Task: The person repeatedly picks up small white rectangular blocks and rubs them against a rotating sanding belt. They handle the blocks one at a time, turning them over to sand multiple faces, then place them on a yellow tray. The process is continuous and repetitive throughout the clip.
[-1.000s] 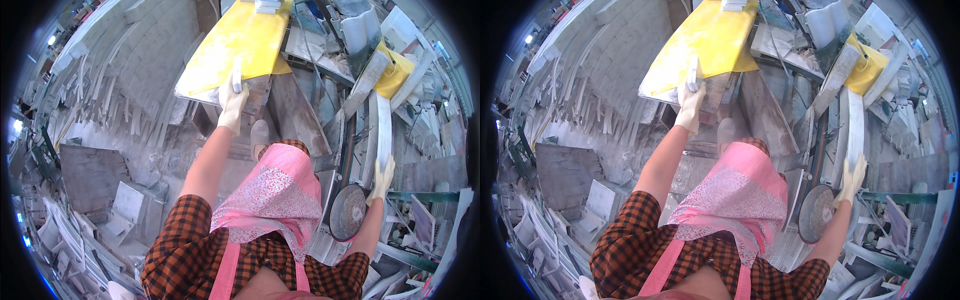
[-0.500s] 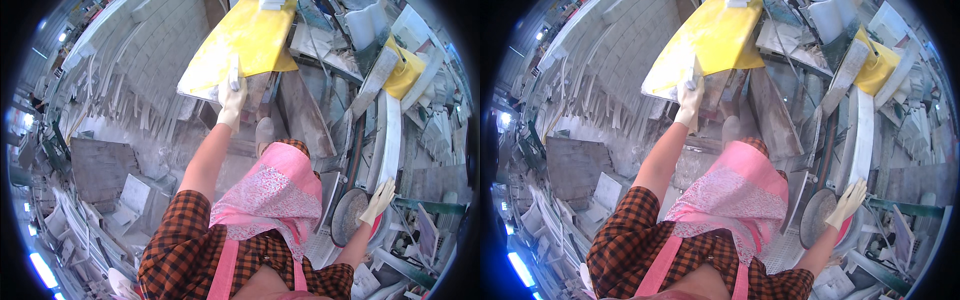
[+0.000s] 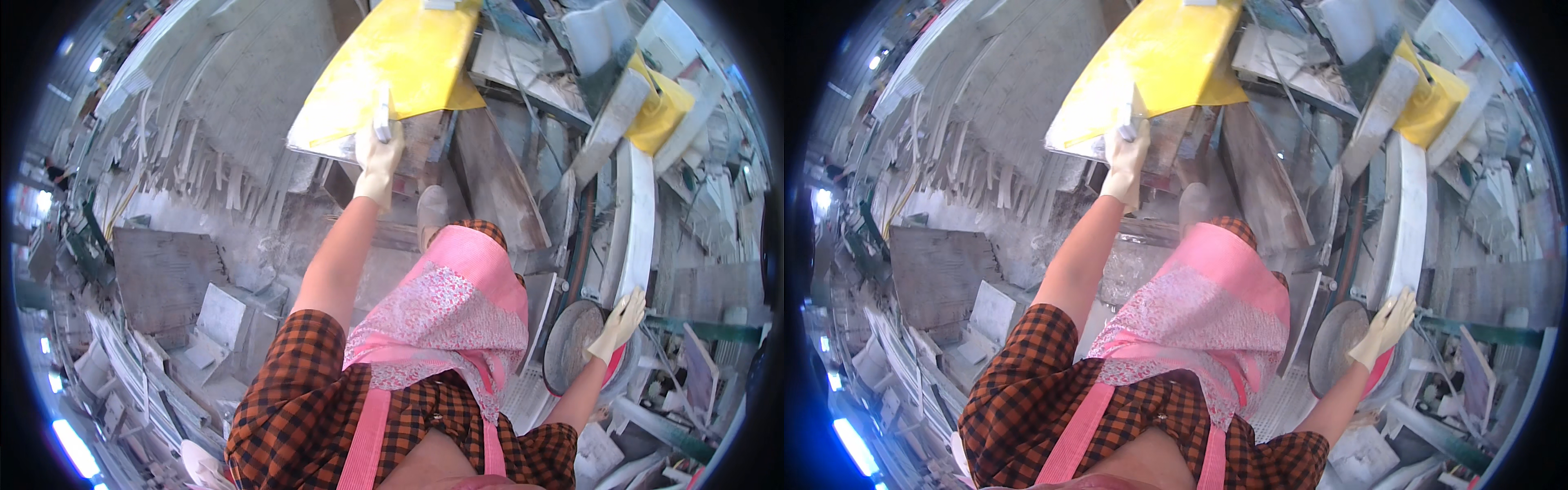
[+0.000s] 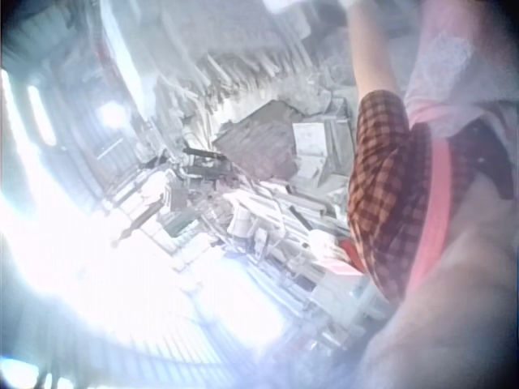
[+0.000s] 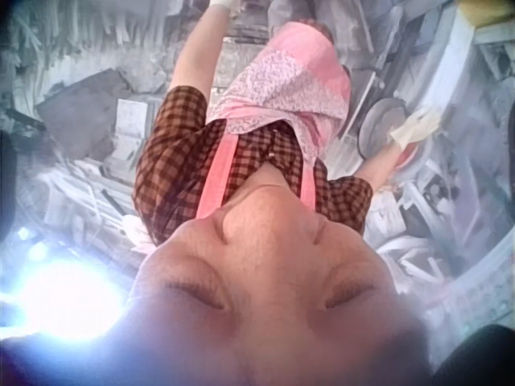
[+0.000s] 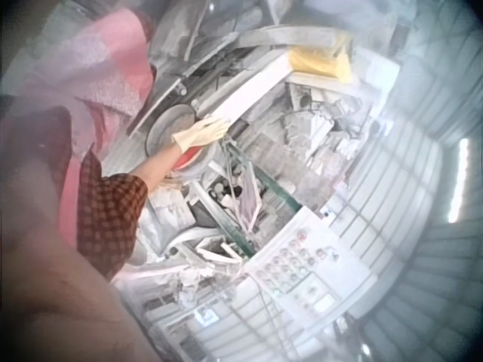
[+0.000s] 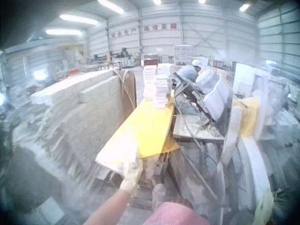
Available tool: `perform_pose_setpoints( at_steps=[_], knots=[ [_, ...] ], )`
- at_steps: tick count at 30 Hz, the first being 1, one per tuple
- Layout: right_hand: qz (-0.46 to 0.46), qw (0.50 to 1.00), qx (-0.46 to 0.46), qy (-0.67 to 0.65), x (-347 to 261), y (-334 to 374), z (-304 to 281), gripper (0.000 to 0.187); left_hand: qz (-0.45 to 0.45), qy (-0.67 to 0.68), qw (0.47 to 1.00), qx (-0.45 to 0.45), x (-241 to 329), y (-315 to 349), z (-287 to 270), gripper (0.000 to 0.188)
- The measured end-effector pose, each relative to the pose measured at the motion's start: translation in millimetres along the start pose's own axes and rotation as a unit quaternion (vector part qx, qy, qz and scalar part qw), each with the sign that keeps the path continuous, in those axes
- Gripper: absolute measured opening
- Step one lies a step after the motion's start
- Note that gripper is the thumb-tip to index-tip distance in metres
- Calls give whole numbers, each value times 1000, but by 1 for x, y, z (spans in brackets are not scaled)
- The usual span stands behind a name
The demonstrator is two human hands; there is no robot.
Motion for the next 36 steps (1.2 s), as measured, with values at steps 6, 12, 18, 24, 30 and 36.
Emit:
perform_pose_setpoints(
  at_steps=[6,12,18,24,30,36],
  knots=[
    [10,999,20,26,3,6,0,47,119,75,985,97,-1,-1,5,37],
    [16,999,22,23,-2,8,-3,47,97,103,987,80,-2,1,3,43],
    [16,999,26,12,-6,10,-10,47,63,71,994,58,-1,0,2,51],
    [28,999,24,5,-9,13,-15,46,2,95,996,2,5,1,-4,53],
    [34,999,28,9,-11,15,-18,45,58,109,990,64,4,2,1,33],
    [32,999,28,10,-11,16,-21,44,62,118,988,76,7,3,0,33]
  ],
)
Point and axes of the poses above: each hand's wrist, its own y-axis away from the middle knuckle, its own z-axis out of the palm, x = y × z, the point moved 1 cm from there along -y, towards the middle knuckle, and after that the axes turned 8 degrees about x, right-handed, at the moved point
